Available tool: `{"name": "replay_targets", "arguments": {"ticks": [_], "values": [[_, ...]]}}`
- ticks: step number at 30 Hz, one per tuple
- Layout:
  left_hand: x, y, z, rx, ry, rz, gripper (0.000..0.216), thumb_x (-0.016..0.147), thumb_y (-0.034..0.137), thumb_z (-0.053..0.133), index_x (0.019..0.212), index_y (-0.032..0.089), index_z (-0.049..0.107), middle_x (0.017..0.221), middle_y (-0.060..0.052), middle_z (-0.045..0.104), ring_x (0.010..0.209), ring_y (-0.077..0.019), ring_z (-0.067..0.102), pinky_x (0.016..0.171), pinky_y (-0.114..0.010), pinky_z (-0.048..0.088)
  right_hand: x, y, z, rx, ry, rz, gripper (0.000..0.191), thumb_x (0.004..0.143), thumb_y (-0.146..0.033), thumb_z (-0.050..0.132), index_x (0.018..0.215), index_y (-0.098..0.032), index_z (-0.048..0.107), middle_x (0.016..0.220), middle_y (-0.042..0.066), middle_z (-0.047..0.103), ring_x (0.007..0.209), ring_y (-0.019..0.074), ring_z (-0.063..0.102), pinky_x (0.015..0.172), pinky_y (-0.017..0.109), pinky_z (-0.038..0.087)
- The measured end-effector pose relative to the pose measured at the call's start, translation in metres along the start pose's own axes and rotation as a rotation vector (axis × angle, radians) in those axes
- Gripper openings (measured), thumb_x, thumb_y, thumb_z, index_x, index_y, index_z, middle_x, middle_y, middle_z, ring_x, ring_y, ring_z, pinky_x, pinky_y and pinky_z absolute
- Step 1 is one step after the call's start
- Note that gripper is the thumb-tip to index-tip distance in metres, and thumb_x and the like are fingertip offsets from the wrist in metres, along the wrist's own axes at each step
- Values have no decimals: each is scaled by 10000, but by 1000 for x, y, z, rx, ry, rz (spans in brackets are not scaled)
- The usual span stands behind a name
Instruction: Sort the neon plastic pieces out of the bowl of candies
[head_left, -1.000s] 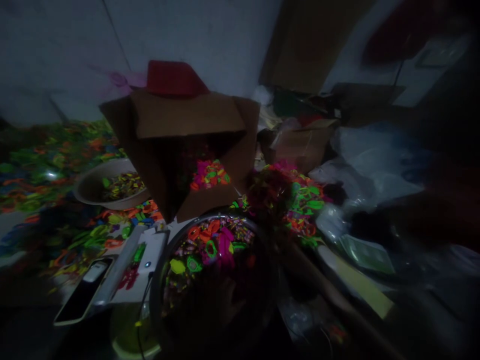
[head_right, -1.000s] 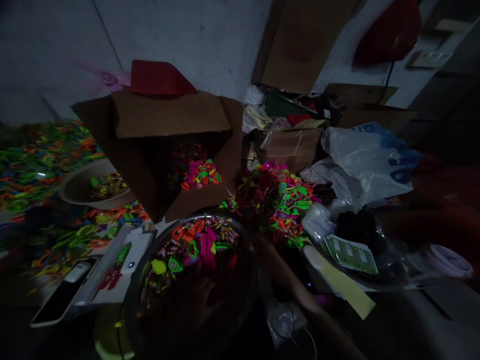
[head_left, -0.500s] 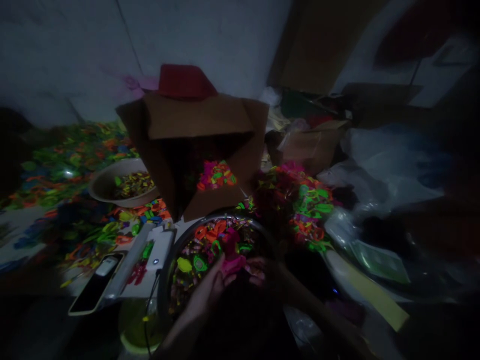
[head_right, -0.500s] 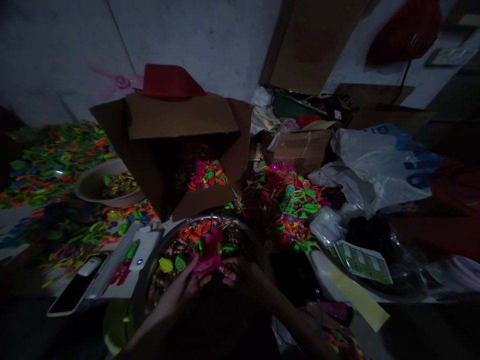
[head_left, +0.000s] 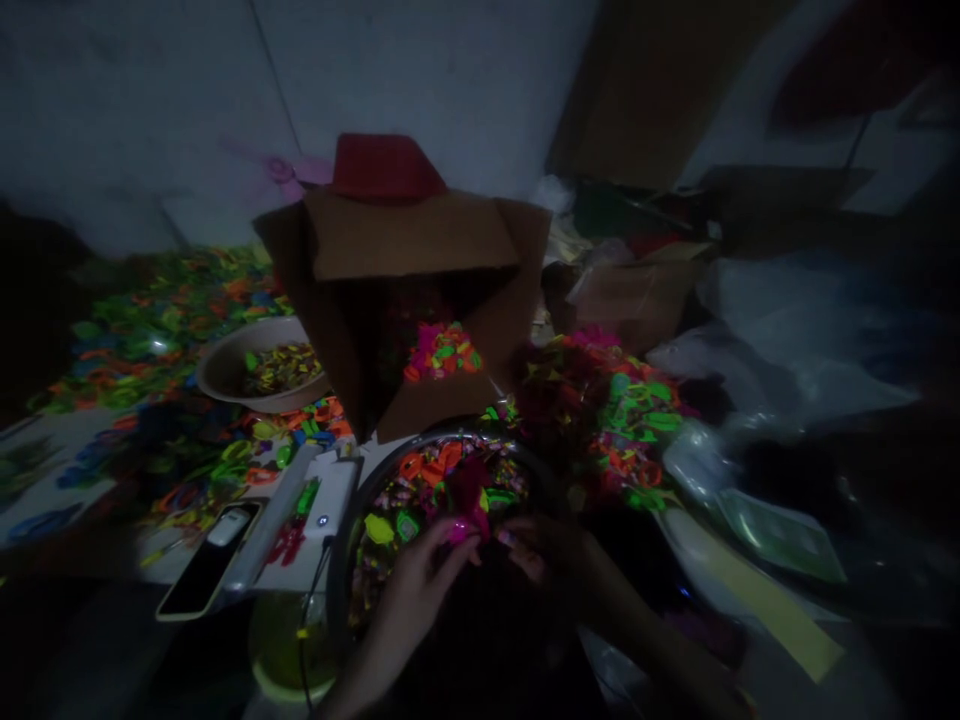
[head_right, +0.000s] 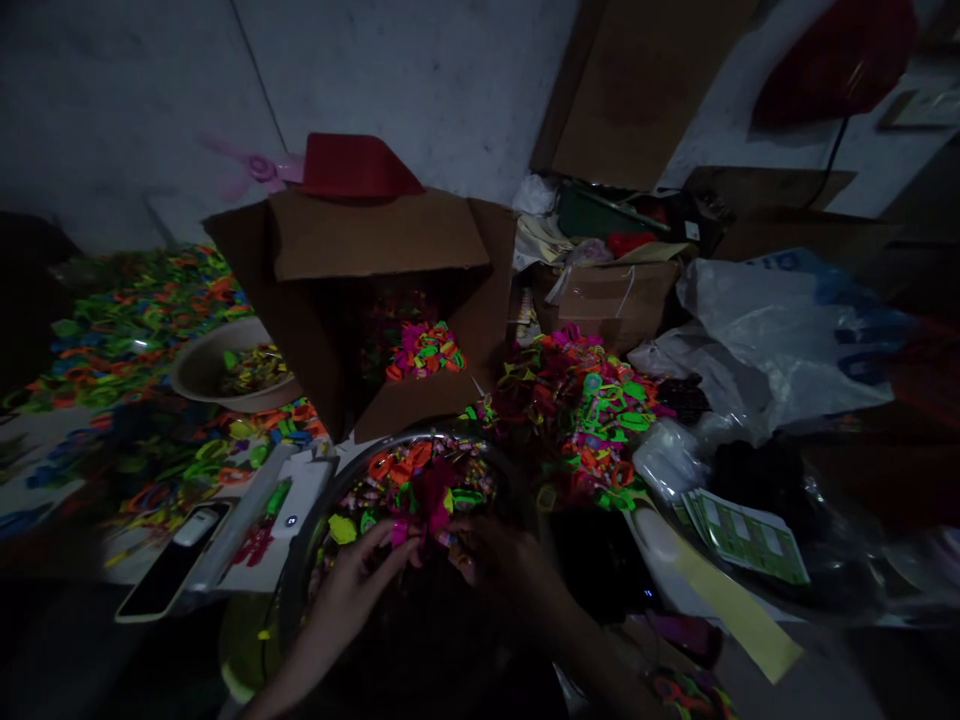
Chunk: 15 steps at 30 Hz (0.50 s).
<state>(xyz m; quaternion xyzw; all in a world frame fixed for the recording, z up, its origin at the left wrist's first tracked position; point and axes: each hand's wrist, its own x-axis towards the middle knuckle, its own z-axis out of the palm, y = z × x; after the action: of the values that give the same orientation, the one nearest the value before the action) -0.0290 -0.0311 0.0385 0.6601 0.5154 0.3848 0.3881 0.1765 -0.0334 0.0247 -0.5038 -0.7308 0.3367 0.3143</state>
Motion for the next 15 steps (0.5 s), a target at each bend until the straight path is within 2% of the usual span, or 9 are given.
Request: {"name": "replay_targets", "arguments": {"ticks": [4, 7, 11, 15], "values": [[-1, 8, -6, 352, -60, 261, 123, 857, 243, 559, 962, 237, 623, 891, -9, 709, 807, -184, 670, 755, -281, 521, -4, -9, -3, -73, -17, -146, 426, 753, -73, 533, 1132, -255, 599, 1004, 13, 694, 875, 130, 667, 746, 196, 500], [1, 14, -8, 579, -79, 440, 92, 862, 178, 551, 927, 197, 613, 874, -45, 692, 837, -217, 649, 746, -327, 521, -4, -17, 0, -211, 31, -279, 460, 709, -37, 531, 1117, -235, 606, 974, 27, 700, 828, 137, 671, 703, 202, 512], [2, 19, -8, 740, -119, 493, 96, 872, 140, 525, 883, 175, 614, 799, -46, 669, 789, -222, 631, 725, -353, 513, -6, -27, 4, -380, 103, -354, 460, 671, -51, 544, 1096, -216, 603, 877, 19, 710, 733, 146, 674, 596, 204, 515], [3, 21, -7, 745, -161, 498, 119, 885, 139, 503, 894, 165, 618, 786, -43, 656, 780, -211, 624, 734, -345, 506, -8, -30, 7, -483, 155, -406, 345, 761, -98, 530, 1089, -180, 602, 854, 22, 707, 690, 140, 675, 537, 207, 515]]}}
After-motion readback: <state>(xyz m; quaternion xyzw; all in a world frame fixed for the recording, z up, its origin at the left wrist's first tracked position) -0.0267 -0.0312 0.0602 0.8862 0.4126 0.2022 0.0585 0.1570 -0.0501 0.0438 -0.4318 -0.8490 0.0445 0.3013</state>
